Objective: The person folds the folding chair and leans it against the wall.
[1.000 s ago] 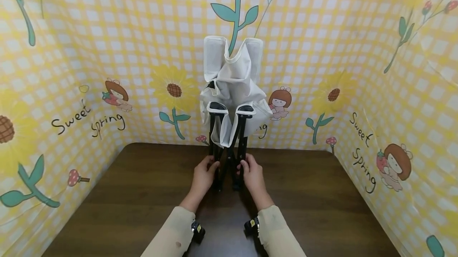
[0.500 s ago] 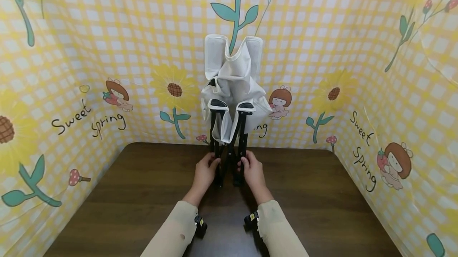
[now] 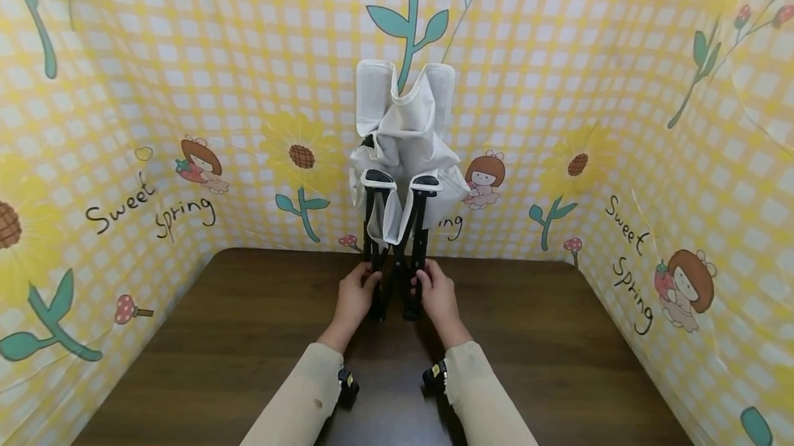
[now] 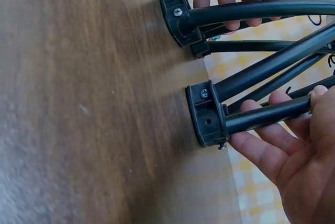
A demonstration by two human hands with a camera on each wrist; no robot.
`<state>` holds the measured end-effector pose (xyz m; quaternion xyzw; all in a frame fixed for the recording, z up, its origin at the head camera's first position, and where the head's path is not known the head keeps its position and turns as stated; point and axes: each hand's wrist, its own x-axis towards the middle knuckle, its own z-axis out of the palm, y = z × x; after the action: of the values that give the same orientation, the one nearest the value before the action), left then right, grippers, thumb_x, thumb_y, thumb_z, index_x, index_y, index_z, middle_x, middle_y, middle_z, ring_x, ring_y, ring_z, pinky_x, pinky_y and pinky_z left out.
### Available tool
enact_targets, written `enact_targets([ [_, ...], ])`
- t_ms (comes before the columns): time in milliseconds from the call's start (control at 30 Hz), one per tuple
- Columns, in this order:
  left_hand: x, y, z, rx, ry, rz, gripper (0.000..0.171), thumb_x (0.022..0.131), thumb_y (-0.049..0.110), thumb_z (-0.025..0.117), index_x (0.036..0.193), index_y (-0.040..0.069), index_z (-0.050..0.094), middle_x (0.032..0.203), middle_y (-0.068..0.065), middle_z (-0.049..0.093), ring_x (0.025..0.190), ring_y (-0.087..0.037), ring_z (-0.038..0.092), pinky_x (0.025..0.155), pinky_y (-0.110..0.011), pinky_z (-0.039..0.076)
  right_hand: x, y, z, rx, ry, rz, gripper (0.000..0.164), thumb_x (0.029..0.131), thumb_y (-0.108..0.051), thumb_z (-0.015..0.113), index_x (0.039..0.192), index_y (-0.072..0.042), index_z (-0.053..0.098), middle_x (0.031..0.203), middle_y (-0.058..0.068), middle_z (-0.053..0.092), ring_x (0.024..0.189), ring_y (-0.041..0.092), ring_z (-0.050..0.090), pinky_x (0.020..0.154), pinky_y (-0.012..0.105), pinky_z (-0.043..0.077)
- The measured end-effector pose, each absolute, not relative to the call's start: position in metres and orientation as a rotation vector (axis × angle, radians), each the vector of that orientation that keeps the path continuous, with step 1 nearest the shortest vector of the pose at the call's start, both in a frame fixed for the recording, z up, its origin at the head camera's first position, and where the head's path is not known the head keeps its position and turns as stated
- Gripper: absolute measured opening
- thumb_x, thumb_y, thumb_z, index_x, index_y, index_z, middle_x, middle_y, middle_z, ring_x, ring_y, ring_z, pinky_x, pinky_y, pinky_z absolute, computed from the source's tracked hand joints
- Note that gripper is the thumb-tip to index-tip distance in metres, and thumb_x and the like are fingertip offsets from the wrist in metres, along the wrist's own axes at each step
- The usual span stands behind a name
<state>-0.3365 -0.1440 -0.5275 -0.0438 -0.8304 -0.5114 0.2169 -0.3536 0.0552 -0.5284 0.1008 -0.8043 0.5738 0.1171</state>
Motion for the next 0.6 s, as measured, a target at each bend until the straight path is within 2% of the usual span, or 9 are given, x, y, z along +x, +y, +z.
enact_targets([
  [233,-0.3415,-0.1438,-0.5264,-0.127,-2.295,-1.413,0.011,0.102,0.018,0.066,0.106,0.008,0.069,0.09,-0.009,0.073,0.075,-0.021,0.061,0.066,-0.033,0.049,-0.3586,0.0535,-0.5276,0.297,-2.349,1.658,0.018,0.108,-0.021,0.054,0.123,-0.016,0.062,0.094,0.009,0.073,0.078,0.022,0.075,0.066,0.035,0.061],
  [600,-0.3445,-0.1439,-0.5267,-0.118,-2.316,-1.378,0.013,0.101,0.017,0.066,0.108,0.006,0.069,0.094,-0.011,0.074,0.077,-0.021,0.062,0.067,-0.034,0.05,-0.3621,0.0527,-0.5291,0.29,-2.371,1.663,0.019,0.108,-0.023,0.053,0.124,-0.016,0.063,0.094,0.007,0.073,0.078,0.019,0.074,0.062,0.032,0.058],
])
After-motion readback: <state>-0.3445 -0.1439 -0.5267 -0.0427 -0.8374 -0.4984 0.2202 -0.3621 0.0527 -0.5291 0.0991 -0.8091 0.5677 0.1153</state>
